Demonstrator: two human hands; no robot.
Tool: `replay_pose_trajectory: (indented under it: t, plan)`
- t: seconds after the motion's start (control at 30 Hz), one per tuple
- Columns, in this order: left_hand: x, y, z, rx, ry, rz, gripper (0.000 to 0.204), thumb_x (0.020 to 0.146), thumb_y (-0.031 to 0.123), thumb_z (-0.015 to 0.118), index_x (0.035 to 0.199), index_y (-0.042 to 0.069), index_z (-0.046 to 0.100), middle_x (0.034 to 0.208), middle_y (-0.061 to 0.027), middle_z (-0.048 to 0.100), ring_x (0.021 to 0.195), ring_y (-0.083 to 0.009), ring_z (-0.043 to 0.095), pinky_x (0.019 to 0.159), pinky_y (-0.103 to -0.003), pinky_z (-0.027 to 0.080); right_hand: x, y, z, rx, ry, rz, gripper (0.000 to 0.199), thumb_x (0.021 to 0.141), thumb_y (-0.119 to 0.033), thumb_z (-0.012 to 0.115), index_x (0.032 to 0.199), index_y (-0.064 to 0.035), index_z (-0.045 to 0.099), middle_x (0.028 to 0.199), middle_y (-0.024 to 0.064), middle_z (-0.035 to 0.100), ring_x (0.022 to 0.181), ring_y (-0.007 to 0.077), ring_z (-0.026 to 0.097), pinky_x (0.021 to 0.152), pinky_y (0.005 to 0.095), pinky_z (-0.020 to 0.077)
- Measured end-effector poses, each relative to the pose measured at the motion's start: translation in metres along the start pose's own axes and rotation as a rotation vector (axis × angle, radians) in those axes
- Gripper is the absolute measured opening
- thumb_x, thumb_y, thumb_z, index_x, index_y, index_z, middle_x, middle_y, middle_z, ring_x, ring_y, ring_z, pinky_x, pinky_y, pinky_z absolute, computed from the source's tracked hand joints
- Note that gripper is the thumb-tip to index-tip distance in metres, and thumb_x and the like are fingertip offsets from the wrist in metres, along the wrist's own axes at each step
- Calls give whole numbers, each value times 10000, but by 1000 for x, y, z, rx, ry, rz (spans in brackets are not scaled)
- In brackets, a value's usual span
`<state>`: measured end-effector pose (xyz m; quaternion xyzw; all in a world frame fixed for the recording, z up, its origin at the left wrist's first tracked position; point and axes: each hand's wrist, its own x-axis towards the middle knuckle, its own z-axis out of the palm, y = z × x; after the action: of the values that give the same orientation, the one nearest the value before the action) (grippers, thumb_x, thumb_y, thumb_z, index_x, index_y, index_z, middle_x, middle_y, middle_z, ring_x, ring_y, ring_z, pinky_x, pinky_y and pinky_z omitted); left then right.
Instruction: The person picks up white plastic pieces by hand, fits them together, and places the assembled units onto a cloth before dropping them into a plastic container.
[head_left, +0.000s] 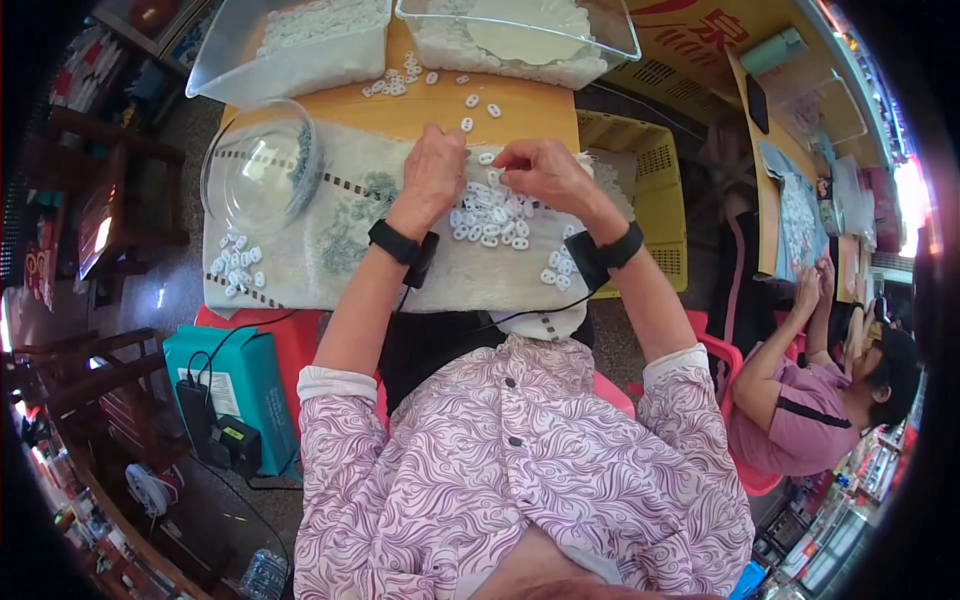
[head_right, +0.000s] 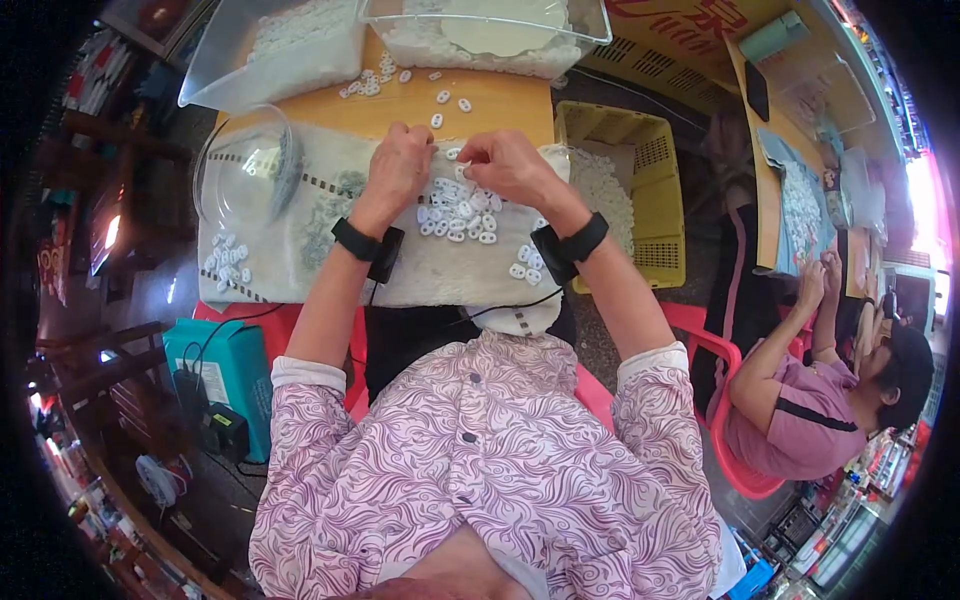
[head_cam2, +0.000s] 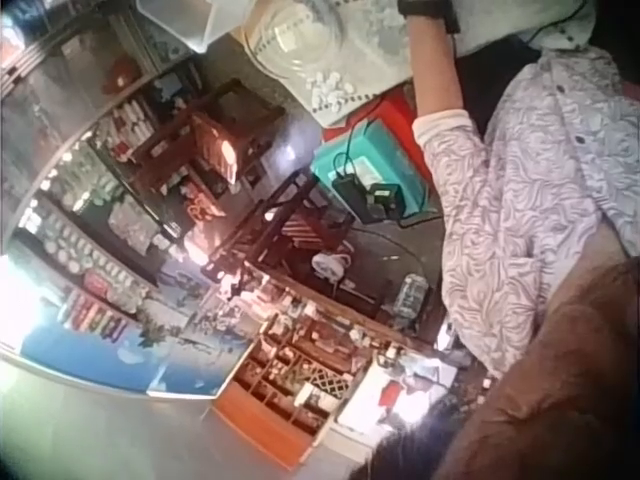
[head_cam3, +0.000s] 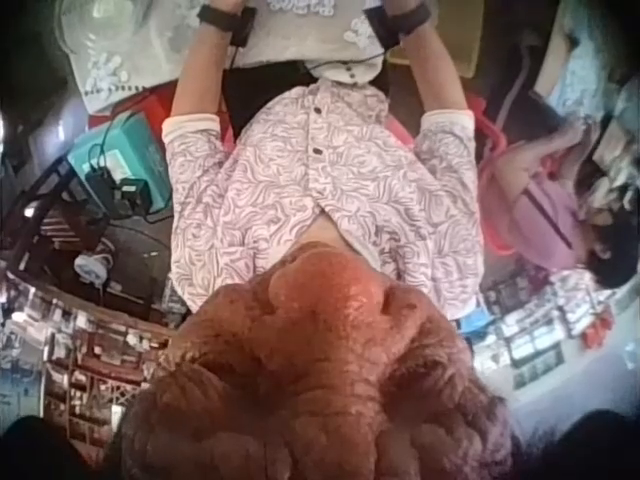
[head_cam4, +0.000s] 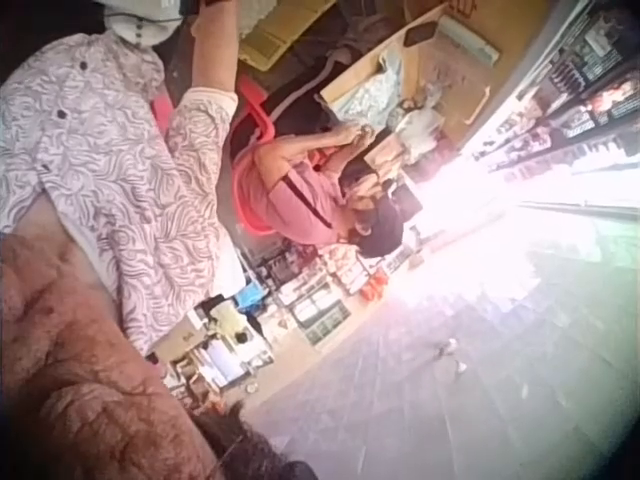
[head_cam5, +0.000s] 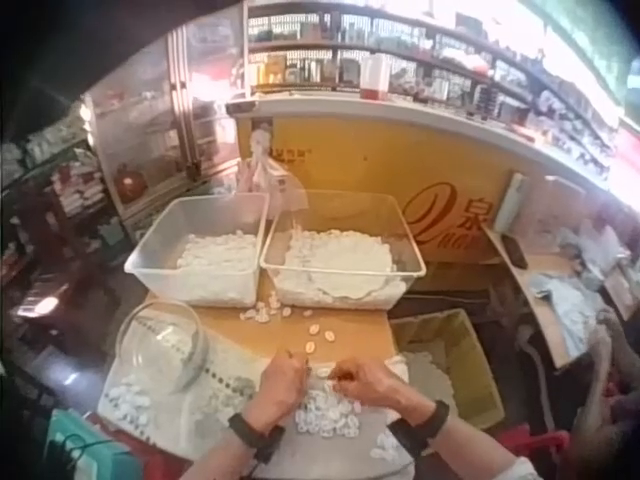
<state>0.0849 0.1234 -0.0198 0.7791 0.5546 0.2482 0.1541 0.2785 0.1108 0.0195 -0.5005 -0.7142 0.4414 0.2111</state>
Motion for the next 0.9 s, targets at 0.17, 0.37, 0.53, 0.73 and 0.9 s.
replay_pose_trajectory:
  t: [0.17,0.37,0.53,0.73,0.9]
  plan:
    - [-7,6,-2,-151,60,5,99,784,77,609,837,-6,620,830,-234,573,807,-401,585,712,-457,481,1,8,7,-169,240,-62,200,773,-42,581,944,5,674,796,144,647,746,245,624,667,347,486]
    - [-18,18,3,-272,-44,104,105,769,79,612,849,15,635,791,-207,596,787,-368,580,698,-434,463,6,5,24,-338,228,-147,245,760,7,510,931,-22,683,909,190,593,913,369,573,779,429,470]
    - [-7,8,-20,-251,-56,107,131,793,83,579,877,3,640,809,-203,602,817,-371,583,729,-436,466,4,-2,16,-302,127,-137,246,745,22,507,916,-17,679,905,189,586,910,372,572,779,430,473]
    - [40,-47,-37,43,189,-72,225,741,33,569,957,-15,607,1021,-242,550,950,-403,530,816,-448,460,24,2,4,-374,285,-127,278,762,-45,568,1026,9,637,919,188,583,873,347,586,771,395,466]
    - [62,-66,-36,149,159,-186,315,686,11,615,999,-18,591,1101,-244,513,1030,-412,481,864,-454,442,48,6,0,-432,261,-47,388,728,-204,707,1026,20,600,1039,224,524,960,394,556,825,443,468]
